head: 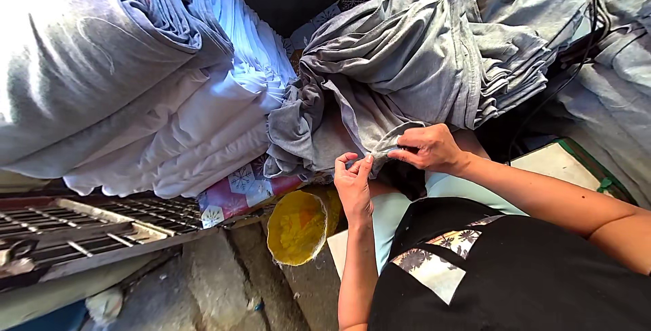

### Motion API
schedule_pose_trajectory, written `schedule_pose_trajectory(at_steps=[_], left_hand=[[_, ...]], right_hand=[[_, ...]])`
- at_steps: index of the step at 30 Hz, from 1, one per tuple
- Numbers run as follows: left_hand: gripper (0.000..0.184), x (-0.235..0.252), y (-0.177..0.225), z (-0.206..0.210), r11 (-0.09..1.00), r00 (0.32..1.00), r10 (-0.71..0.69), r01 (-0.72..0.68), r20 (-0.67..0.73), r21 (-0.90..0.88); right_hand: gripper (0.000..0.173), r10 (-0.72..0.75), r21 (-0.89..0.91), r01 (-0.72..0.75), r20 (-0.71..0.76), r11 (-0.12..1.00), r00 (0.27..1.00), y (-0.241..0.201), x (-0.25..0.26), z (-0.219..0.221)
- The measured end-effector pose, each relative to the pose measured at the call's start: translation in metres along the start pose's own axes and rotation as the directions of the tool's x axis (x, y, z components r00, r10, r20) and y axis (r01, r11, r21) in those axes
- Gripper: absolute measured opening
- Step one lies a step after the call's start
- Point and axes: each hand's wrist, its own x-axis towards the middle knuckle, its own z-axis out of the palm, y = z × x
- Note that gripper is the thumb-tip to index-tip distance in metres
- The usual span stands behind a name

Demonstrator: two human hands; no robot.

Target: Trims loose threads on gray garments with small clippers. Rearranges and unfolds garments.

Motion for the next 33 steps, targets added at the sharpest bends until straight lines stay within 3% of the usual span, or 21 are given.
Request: schedule_pose_trajectory(at_steps=[1, 3, 4, 5, 8, 10, 13, 15, 16, 17, 18, 19, 20, 21, 23, 25, 28, 33], left_hand=[[0.031, 0.000, 0.001, -0.002, 1.000, 0.999, 0.016, -0.017, 0.035, 0.021], [0.040, -0.001, 0.002, -0.009, 0.987, 0.989, 0.074, -0.091, 0.126, 0.135], [0.040, -0.002, 0.000, -0.012, 0.959, 0.978, 0.135, -0.169, 0.159, 0.228], [0.036, -0.003, -0.004, -0.016, 0.896, 0.957, 0.230, -0.280, 0.179, 0.346], [0.016, -0.001, -0.018, -0.038, 0.612, 0.807, 0.551, -0.564, 0.213, 0.554], [0.012, -0.002, -0.026, -0.058, 0.633, 0.785, 0.578, -0.604, 0.223, 0.485], [0.012, -0.012, -0.042, -0.084, 0.736, 0.838, 0.479, -0.545, 0.260, 0.401], [0.009, -0.021, -0.050, -0.097, 0.764, 0.902, 0.341, -0.430, 0.265, 0.482], [0.006, -0.026, -0.048, -0.103, 0.733, 0.946, 0.185, -0.314, 0.267, 0.604], [0.007, -0.028, -0.042, -0.108, 0.635, 0.967, -0.044, -0.166, 0.250, 0.755], [0.013, -0.027, -0.036, -0.111, 0.494, 0.941, -0.277, -0.036, 0.197, 0.868], [0.021, -0.025, -0.037, -0.111, 0.390, 0.902, -0.413, 0.050, 0.126, 0.920], [0.028, -0.024, -0.041, -0.110, 0.375, 0.897, -0.436, 0.105, 0.075, 0.921], [0.030, -0.024, -0.046, -0.106, 0.449, 0.913, -0.406, 0.152, 0.050, 0.880], [0.029, -0.026, -0.053, -0.089, 0.712, 0.920, -0.391, 0.292, 0.016, 0.639], [0.025, -0.028, -0.060, -0.071, 0.856, 0.913, -0.408, 0.393, -0.030, 0.335], [0.019, -0.031, -0.066, -0.054, 0.899, 0.911, -0.403, 0.413, -0.092, 0.145], [0.013, -0.042, -0.067, -0.059, 0.906, 0.950, -0.279, 0.309, -0.141, 0.290]], right_hand=[[0.042, 0.040, 0.031, -0.041, 0.028, 0.999, 0.999, 0.004, 0.003, -0.002], [0.055, 0.109, -0.001, -0.112, 0.219, 0.994, 0.970, 0.014, 0.014, -0.007], [0.052, 0.135, -0.043, -0.128, 0.303, 0.991, 0.943, 0.018, 0.017, -0.006], [0.037, 0.130, -0.085, -0.109, 0.322, 0.990, 0.938, 0.022, 0.016, -0.004], [0.008, -0.052, -0.229, 0.063, 0.055, 0.971, 0.997, 0.023, 0.001, -0.005], [0.010, -0.134, -0.284, 0.114, -0.053, 0.952, 0.990, 0.021, -0.018, -0.010], [0.010, -0.123, -0.271, 0.149, 0.109, 0.951, 0.986, 0.032, -0.060, -0.005], [0.011, 0.004, -0.252, 0.077, 0.307, 0.965, 0.952, 0.038, -0.081, 0.002], [0.011, 0.068, -0.238, 0.028, 0.386, 0.971, 0.920, 0.038, -0.086, 0.003], [0.009, 0.131, -0.222, -0.032, 0.449, 0.975, 0.884, 0.035, -0.088, 0.003], [0.008, 0.197, -0.196, -0.112, 0.500, 0.974, 0.843, 0.030, -0.086, 0.002], [0.006, 0.244, -0.154, -0.191, 0.512, 0.969, 0.824, 0.026, -0.085, 0.003], [0.006, 0.276, -0.094, -0.264, 0.483, 0.960, 0.831, 0.023, -0.084, 0.004], [0.005, 0.317, -0.026, -0.343, 0.450, 0.939, 0.835, 0.019, -0.080, 0.006], [0.007, 0.389, 0.115, -0.468, 0.404, 0.876, 0.828, 0.011, -0.072, 0.009], [0.009, 0.352, 0.217, -0.449, 0.371, 0.867, 0.859, 0.006, -0.066, 0.020], [0.010, 0.252, 0.263, -0.365, 0.379, 0.893, 0.891, 0.006, -0.059, 0.037], [0.015, 0.383, 0.254, -0.539, 0.473, 0.803, 0.793, 0.005, -0.057, 0.044]])
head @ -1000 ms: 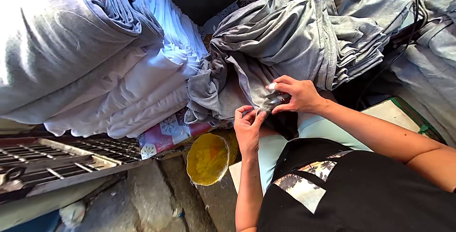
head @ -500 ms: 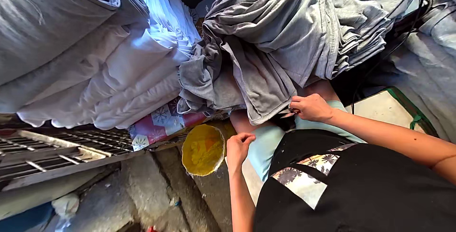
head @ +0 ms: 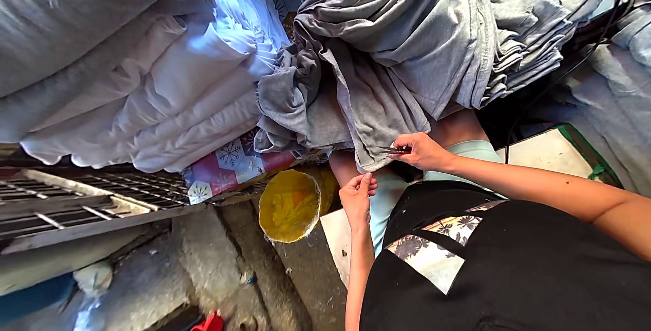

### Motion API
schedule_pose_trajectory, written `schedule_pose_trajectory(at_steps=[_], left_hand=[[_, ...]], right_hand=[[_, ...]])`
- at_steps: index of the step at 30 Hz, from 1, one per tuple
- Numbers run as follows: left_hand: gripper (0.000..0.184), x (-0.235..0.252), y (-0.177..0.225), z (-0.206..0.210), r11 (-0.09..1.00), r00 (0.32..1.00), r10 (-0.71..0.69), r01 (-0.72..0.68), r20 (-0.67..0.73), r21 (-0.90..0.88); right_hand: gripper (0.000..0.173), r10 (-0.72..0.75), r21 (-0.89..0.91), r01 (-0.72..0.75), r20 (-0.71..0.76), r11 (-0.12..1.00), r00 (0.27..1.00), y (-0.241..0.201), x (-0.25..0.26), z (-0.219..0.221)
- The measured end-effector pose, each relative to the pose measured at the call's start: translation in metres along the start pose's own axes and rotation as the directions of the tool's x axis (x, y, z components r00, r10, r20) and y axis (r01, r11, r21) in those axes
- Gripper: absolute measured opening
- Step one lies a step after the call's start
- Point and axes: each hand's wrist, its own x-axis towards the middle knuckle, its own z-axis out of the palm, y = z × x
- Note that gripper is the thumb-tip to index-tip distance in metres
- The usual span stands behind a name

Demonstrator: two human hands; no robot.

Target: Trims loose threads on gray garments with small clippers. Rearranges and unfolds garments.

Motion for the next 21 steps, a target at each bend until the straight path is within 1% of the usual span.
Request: schedule_pose_trajectory(at_steps=[2, 3, 5, 7, 9, 11, 13, 15, 19, 21], left_hand=[[0.011, -0.005, -0.003, -0.005, 0.997, 0.998, 0.063, -0.064, 0.031, 0.035], [0.011, -0.007, -0.005, -0.007, 0.993, 0.993, 0.107, -0.110, 0.054, 0.050], [0.010, -0.014, -0.007, -0.009, 0.979, 0.979, 0.179, -0.187, 0.097, 0.080], [0.010, -0.021, -0.007, -0.009, 0.961, 0.959, 0.249, -0.262, 0.138, 0.093], [0.010, -0.028, -0.006, -0.007, 0.946, 0.942, 0.293, -0.310, 0.163, 0.089], [0.009, -0.033, -0.003, -0.005, 0.935, 0.932, 0.322, -0.341, 0.167, 0.099], [0.009, -0.036, 0.000, -0.001, 0.922, 0.922, 0.352, -0.371, 0.160, 0.110], [0.009, -0.038, 0.001, 0.001, 0.910, 0.913, 0.376, -0.396, 0.161, 0.121], [0.009, -0.039, 0.003, 0.003, 0.895, 0.900, 0.406, -0.427, 0.160, 0.126], [0.009, -0.039, 0.003, 0.003, 0.891, 0.897, 0.413, -0.434, 0.156, 0.135]], right_hand=[[0.025, 0.086, 0.074, -0.087, 0.010, 0.994, 0.996, 0.003, -0.003, 0.002], [0.030, 0.122, 0.124, -0.128, 0.055, 0.984, 0.991, 0.004, -0.005, 0.001], [0.037, 0.183, 0.225, -0.229, 0.207, 0.947, 0.961, 0.003, -0.009, -0.005], [0.046, 0.245, 0.287, -0.361, 0.369, 0.887, 0.897, -0.003, -0.013, -0.012], [0.047, 0.275, 0.280, -0.460, 0.512, 0.843, 0.814, -0.010, -0.015, -0.017], [0.046, 0.273, 0.251, -0.509, 0.610, 0.824, 0.744, -0.010, -0.016, -0.016], [0.047, 0.277, 0.246, -0.552, 0.664, 0.797, 0.695, -0.011, -0.015, -0.015], [0.048, 0.274, 0.282, -0.597, 0.689, 0.751, 0.671, -0.016, -0.014, -0.015], [0.047, 0.276, 0.369, -0.661, 0.697, 0.654, 0.662, -0.020, -0.011, -0.013], [0.047, 0.287, 0.387, -0.678, 0.694, 0.625, 0.660, -0.019, -0.009, -0.012]])
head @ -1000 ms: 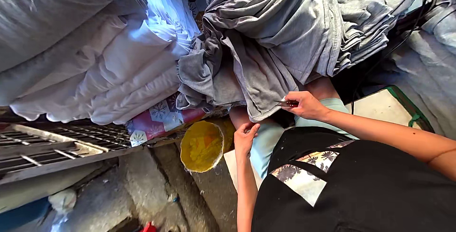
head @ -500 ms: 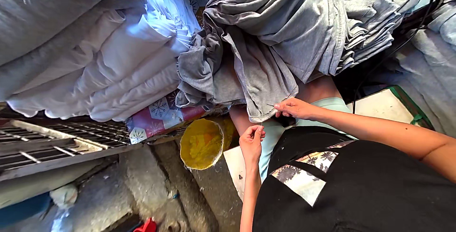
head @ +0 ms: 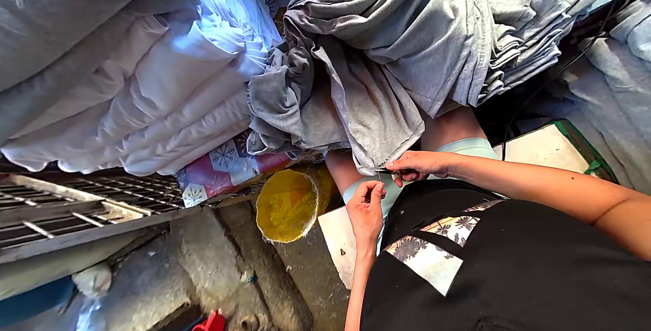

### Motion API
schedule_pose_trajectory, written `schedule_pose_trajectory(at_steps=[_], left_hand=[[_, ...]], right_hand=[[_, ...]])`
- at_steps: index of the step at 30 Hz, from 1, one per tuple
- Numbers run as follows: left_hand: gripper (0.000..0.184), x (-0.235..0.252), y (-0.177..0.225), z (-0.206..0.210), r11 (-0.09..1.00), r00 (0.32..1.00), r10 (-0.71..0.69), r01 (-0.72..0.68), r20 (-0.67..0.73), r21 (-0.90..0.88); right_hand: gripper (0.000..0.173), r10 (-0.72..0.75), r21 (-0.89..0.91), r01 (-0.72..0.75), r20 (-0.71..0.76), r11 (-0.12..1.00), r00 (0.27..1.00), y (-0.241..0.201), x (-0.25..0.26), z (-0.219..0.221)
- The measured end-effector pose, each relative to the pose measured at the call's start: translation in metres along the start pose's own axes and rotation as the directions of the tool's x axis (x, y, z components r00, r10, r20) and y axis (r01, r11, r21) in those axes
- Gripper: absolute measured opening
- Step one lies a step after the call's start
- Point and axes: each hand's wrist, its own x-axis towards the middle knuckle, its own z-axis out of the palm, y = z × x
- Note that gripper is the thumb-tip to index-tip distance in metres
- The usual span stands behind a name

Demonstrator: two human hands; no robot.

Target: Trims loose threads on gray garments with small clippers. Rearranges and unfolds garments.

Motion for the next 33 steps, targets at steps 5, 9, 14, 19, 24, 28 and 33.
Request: schedule_pose_trajectory(at_steps=[5, 9, 14, 19, 24, 28, 33], left_hand=[[0.009, 0.000, -0.001, 0.000, 1.000, 1.000, -0.006, 0.006, 0.025, 0.005], [0.017, 0.001, 0.001, -0.034, 0.857, 0.992, -0.123, 0.125, -0.038, 0.499], [0.032, 0.020, -0.013, -0.052, 0.730, 0.937, -0.302, 0.345, -0.175, 0.590], [0.011, 0.036, -0.028, 0.014, 0.827, 0.915, -0.401, 0.377, 0.034, -0.417], [0.011, 0.039, 0.006, 0.022, 0.606, 0.842, -0.539, 0.357, -0.036, -0.711], [0.013, 0.036, 0.023, 0.017, 0.559, 0.831, -0.556, 0.362, -0.014, -0.746], [0.014, 0.036, 0.033, 0.015, 0.511, 0.828, -0.560, 0.371, 0.027, -0.775]], right_hand=[[0.046, 0.048, 0.026, -0.046, -0.081, 0.999, 0.996, -0.003, 0.004, 0.007], [0.048, 0.052, -0.004, -0.053, -0.121, 0.999, 0.991, -0.005, -0.006, 0.004], [0.051, -0.018, 0.085, 0.037, -0.218, 0.996, 0.976, -0.003, -0.017, -0.008], [0.047, -0.228, -0.117, 0.201, -0.317, 0.973, 0.920, 0.009, -0.002, -0.010], [0.032, -0.623, -0.667, 0.285, -0.343, 0.688, 0.703, 0.011, -0.011, -0.012], [0.038, -0.845, -0.889, 0.270, -0.201, 0.370, 0.496, 0.013, -0.014, -0.005], [0.043, -0.943, -0.962, 0.226, -0.072, 0.151, 0.326, 0.012, -0.006, -0.002]])
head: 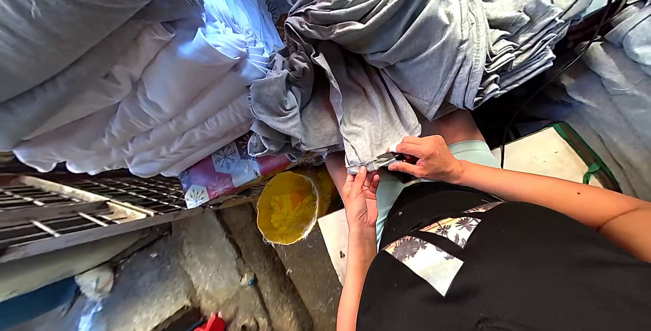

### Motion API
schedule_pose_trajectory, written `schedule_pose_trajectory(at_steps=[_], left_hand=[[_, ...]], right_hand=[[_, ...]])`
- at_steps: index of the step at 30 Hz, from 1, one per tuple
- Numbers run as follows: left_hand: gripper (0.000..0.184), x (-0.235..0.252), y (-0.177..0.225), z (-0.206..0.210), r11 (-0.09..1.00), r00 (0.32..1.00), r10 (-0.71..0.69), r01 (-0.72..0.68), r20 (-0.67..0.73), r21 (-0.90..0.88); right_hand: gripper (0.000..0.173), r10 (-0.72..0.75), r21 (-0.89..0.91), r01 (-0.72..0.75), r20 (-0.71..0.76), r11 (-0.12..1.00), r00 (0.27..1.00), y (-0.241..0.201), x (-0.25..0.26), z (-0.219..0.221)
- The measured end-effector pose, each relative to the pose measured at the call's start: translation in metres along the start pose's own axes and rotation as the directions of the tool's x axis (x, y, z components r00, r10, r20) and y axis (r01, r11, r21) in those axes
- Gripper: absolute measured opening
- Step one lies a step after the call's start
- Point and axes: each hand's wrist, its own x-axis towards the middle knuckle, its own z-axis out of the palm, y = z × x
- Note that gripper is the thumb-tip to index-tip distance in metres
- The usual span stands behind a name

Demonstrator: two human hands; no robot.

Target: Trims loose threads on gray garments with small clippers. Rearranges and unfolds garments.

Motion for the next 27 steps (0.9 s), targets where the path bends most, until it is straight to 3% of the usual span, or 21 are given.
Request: schedule_pose_trajectory(at_steps=[12, 16, 20, 27], left_hand=[[0.015, -0.007, 0.001, 0.005, 0.999, 0.999, 0.031, -0.031, 0.014, 0.029], [0.019, -0.002, -0.004, 0.002, 0.992, 0.992, 0.126, -0.126, 0.018, 0.012], [0.023, -0.003, -0.003, 0.003, 0.979, 0.981, 0.195, -0.195, 0.016, 0.057], [0.022, -0.007, -0.003, 0.008, 0.944, 0.957, 0.285, -0.289, 0.048, 0.156]], right_hand=[[0.030, -0.145, -0.075, 0.134, -0.167, 0.988, 0.975, -0.006, 0.004, 0.010], [0.033, -0.092, -0.021, 0.091, -0.107, 0.996, 0.990, -0.006, 0.002, 0.007], [0.038, 0.075, 0.142, -0.079, 0.031, 0.987, 0.997, -0.011, 0.007, -0.003], [0.038, 0.095, 0.153, -0.110, 0.107, 0.982, 0.990, -0.014, 0.019, -0.004]])
